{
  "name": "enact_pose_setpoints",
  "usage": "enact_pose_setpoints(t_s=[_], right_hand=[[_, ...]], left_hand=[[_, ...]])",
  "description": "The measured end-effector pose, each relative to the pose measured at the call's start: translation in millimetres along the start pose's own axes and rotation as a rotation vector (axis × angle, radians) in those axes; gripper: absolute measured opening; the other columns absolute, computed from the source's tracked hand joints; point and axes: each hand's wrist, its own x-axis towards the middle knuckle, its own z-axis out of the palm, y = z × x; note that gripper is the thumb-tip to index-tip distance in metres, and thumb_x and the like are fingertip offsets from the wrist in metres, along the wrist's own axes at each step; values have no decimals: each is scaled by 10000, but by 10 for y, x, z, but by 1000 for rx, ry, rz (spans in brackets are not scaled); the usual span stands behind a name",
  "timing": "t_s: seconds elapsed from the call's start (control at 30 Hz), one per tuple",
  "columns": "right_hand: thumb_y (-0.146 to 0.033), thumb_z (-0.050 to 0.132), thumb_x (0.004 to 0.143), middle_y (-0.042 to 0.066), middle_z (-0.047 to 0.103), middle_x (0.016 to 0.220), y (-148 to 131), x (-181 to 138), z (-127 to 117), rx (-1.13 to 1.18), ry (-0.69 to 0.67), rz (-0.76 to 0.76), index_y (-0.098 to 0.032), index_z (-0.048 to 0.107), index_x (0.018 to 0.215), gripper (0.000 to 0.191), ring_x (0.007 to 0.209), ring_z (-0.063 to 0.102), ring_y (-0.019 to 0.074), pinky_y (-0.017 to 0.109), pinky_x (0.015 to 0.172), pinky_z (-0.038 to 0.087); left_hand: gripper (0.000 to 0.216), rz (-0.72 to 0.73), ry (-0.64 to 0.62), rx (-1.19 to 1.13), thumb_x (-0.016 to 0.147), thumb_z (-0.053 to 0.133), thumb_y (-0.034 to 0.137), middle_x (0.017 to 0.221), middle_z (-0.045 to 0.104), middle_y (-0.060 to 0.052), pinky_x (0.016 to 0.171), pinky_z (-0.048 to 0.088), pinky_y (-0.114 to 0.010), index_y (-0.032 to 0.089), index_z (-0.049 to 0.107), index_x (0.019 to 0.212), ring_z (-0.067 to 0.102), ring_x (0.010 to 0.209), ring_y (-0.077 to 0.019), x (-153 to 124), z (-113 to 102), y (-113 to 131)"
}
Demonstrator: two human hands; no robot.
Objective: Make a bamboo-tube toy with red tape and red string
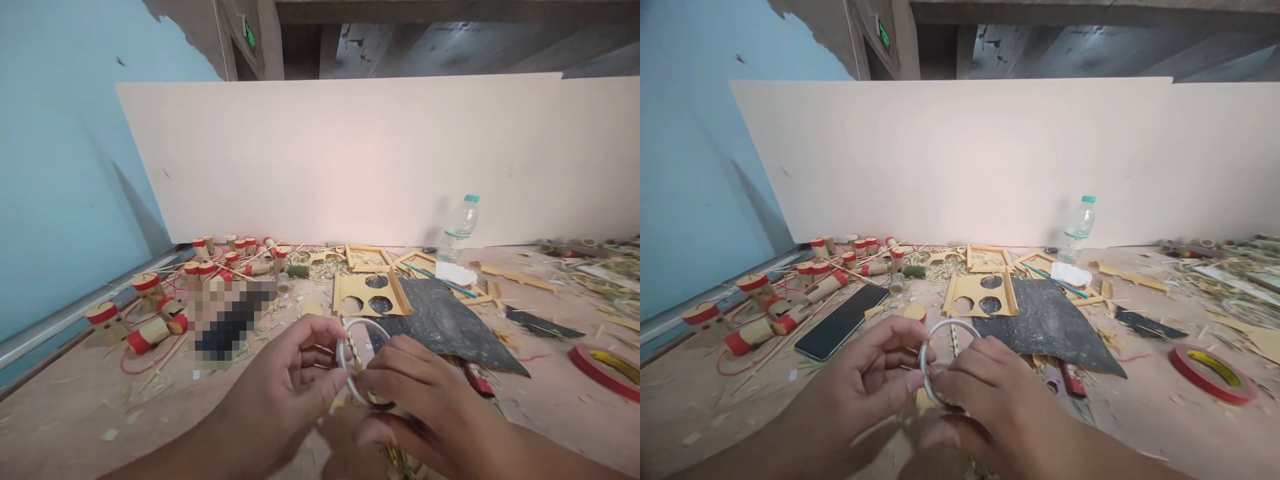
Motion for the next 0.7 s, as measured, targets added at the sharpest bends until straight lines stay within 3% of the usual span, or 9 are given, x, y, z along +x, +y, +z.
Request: enact_pose_setpoints(t_s=[0.1,0.2,0.27,0.33,0.4,0.47,0.57,0.7], right_hand=[[-355,646,1075,78,727,1074,-40,-22,-76,30,78,132,-273,661,1241,185,972,704,250,343,835,565],[-243,647,1031,109,690,1330,-52,-43,-122,61,173,328,-325,591,1355,339,1259,671,314,399,1012,586],[-260,645,1042,102,683,1414,-43,-50,-110,135,138,408,-336,545,1426,404,1320,659,311,398,1050,588],[-279,613,1074,77,736,1334,-31,-42,-76,262,65,446,-321,571,1397,328,1235,711,265,348,1013,600],[-286,571,1105,39,781,1130,-29,-19,-43,393,11,468,-284,650,1243,159,1043,755,200,272,911,605],[-297,552,1117,10,766,967,-34,10,-28,472,-1,499,-256,687,1094,143,885,735,159,222,807,583],[-327,557,1111,3,742,925,-42,40,-34,493,12,575,-244,699,1029,184,848,696,155,214,769,553],[-398,560,1099,-11,683,846,-33,56,-40,514,1,682,-237,690,952,254,794,644,160,227,720,522]], left_hand=[[188,0,-40,-9,966,731,259,1034,716,-12,891,533,-301,238,648,1134,680,976,-177,-1,-13,-10],[187,-1,-132,-38,978,757,274,1017,694,0,859,502,-267,236,656,1131,638,941,-150,-12,-21,-35],[196,-13,-205,-124,988,773,325,1010,687,5,824,494,-243,235,654,1116,625,903,-131,-15,-11,-64],[249,-8,-248,-229,979,798,386,1012,694,3,807,500,-236,235,641,1100,637,882,-124,-10,0,-100],[292,11,-260,-275,966,813,424,1020,712,-9,818,512,-247,229,637,1092,665,887,-131,0,-1,-130],[284,5,-238,-227,974,801,432,1025,726,-17,841,519,-260,225,650,1097,686,916,-145,7,-18,-138],[203,-20,-169,-8,1012,741,403,1039,736,-19,863,525,-277,231,690,1106,698,970,-172,14,-61,-88],[154,63,-85,345,1046,663,378,938,749,11,789,515,-267,252,751,1033,692,858,-166,27,-102,31]])
